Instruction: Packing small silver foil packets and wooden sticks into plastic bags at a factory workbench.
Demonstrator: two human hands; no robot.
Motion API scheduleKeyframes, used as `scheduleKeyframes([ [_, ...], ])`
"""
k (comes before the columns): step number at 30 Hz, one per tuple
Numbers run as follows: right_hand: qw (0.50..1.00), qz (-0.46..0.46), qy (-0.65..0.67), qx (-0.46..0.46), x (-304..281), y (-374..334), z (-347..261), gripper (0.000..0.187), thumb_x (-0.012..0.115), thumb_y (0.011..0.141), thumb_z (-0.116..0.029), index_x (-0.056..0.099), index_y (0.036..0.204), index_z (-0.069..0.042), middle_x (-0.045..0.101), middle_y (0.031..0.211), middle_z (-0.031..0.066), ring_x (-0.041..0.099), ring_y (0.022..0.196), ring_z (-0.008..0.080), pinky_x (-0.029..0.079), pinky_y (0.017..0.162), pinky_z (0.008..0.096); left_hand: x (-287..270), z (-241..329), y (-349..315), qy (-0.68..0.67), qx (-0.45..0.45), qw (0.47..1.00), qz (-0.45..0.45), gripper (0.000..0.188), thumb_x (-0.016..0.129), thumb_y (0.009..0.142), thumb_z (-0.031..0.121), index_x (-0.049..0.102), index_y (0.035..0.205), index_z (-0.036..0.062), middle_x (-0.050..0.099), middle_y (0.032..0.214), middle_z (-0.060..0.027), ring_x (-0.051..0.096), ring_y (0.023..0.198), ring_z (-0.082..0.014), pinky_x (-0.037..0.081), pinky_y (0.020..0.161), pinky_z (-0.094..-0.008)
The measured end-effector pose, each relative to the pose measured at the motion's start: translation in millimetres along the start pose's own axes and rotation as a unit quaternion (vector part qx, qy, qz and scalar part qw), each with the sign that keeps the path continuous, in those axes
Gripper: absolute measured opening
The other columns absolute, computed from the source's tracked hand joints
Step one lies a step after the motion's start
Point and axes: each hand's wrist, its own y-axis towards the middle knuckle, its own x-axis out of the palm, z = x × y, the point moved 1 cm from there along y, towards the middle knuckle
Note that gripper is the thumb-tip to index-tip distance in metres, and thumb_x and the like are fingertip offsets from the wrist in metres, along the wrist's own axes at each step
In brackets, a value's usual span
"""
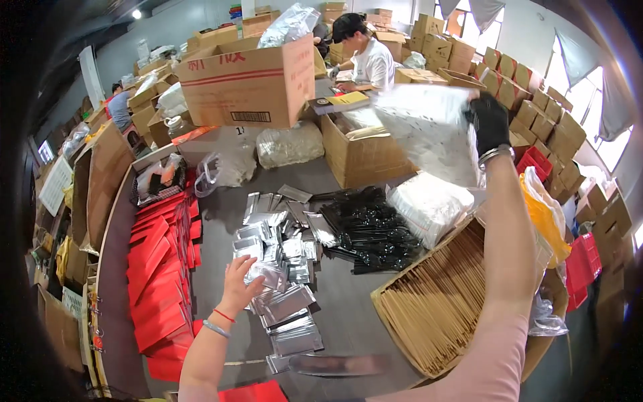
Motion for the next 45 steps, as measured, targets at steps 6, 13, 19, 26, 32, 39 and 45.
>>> scheduleKeyframes([
  [6, 0.95, -0.065, 0.305, -0.018, 80, -20, -138, 0.02, 0.058, 0.095, -0.016, 0.064, 0.108, -0.001, 0.064, 0.096, 0.006, 0.06, 0.088, 0.0181, 0.051, 0.084, 0.0301, 44, 42, -7, -0.488, -0.15, 0.859, -0.049, 0.069, 0.072, 0.082, 0.01, 0.039, 0.142, 0.0032, 0.052, 0.134, -0.0125, 0.057, 0.108, -0.0207, 0.047, 0.094, -0.0326],
  [13, 0.96, -0.083, -0.147, -0.225, 166, -125, -123, 0.035, 0.049, 0.098, -0.019, 0.058, 0.121, 0.005, 0.065, 0.114, 0.0146, 0.061, 0.104, 0.0247, 0.045, 0.099, 0.0336, 21, 77, -55, -0.749, -0.115, 0.652, 0.033, 0.071, 0.061, 0.093, 0.037, 0.022, 0.149, 0.0166, 0.037, 0.146, -0.0072, 0.045, 0.126, -0.0243, 0.04, 0.103, -0.0398],
  [19, 0.488, -0.389, 0.755, 0.201, 313, -203, -14, 0.049, 0.037, 0.098, -0.031, 0.044, 0.138, -0.002, 0.05, 0.139, 0.0123, 0.045, 0.129, 0.0251, 0.033, 0.11, 0.0361, -98, 35, -117, -0.296, -0.091, 0.835, 0.455, 0.049, 0.048, 0.1, 0.036, 0.042, 0.129, -0.0035, 0.051, 0.123, -0.0139, 0.051, 0.113, -0.0243, 0.038, 0.1, -0.0374],
  [26, 0.637, -0.307, 0.675, 0.211, 453, -275, 40, 0.037, 0.044, 0.094, -0.02, 0.056, 0.126, -0.005, 0.059, 0.13, 0.0108, 0.056, 0.118, 0.0252, 0.043, 0.1, 0.0397, -251, 46, -38, -0.14, -0.128, 0.874, 0.448, 0.035, 0.052, 0.098, 0.031, 0.059, 0.099, -0.0037, 0.06, 0.091, -0.0042, 0.05, 0.082, -0.0137, 0.042, 0.077, -0.0277],
  [32, 0.571, -0.344, 0.408, 0.624, 435, -302, 19, 0.017, 0.057, 0.09, -0.024, 0.056, 0.097, -0.009, 0.057, 0.093, 0.009, 0.059, 0.088, 0.0331, 0.05, 0.08, 0.0498, -272, 3, 102, -0.229, -0.143, 0.915, 0.299, 0.032, 0.058, 0.094, 0.027, 0.061, 0.072, 0.0043, 0.048, 0.055, 0.0004, 0.048, 0.052, -0.0122, 0.038, 0.051, -0.0286],
  [39, 0.791, -0.375, 0.264, 0.405, 398, -270, -6, 0.06, 0.071, 0.084, -0.036, 0.049, 0.133, -0.009, 0.06, 0.111, 0.0067, 0.057, 0.098, 0.0182, 0.049, 0.08, 0.037, -154, -148, 61, -0.071, -0.24, 0.891, 0.38, 0.062, 0.075, 0.08, 0.035, 0.051, 0.121, -0.0049, 0.055, 0.12, -0.0223, 0.056, 0.111, -0.028, 0.045, 0.094, -0.0395],
  [45, 0.861, -0.454, 0.133, 0.185, 451, -286, -35, 0.07, 0.074, 0.083, -0.037, 0.045, 0.137, -0.003, 0.06, 0.114, 0.0118, 0.058, 0.094, 0.0164, 0.047, 0.085, 0.0293, -148, -145, 65, -0.338, -0.263, 0.833, 0.351, 0.033, 0.077, 0.081, 0.018, 0.064, 0.101, -0.0049, 0.066, 0.084, -0.0084, 0.062, 0.073, -0.015, 0.052, 0.065, -0.028],
])
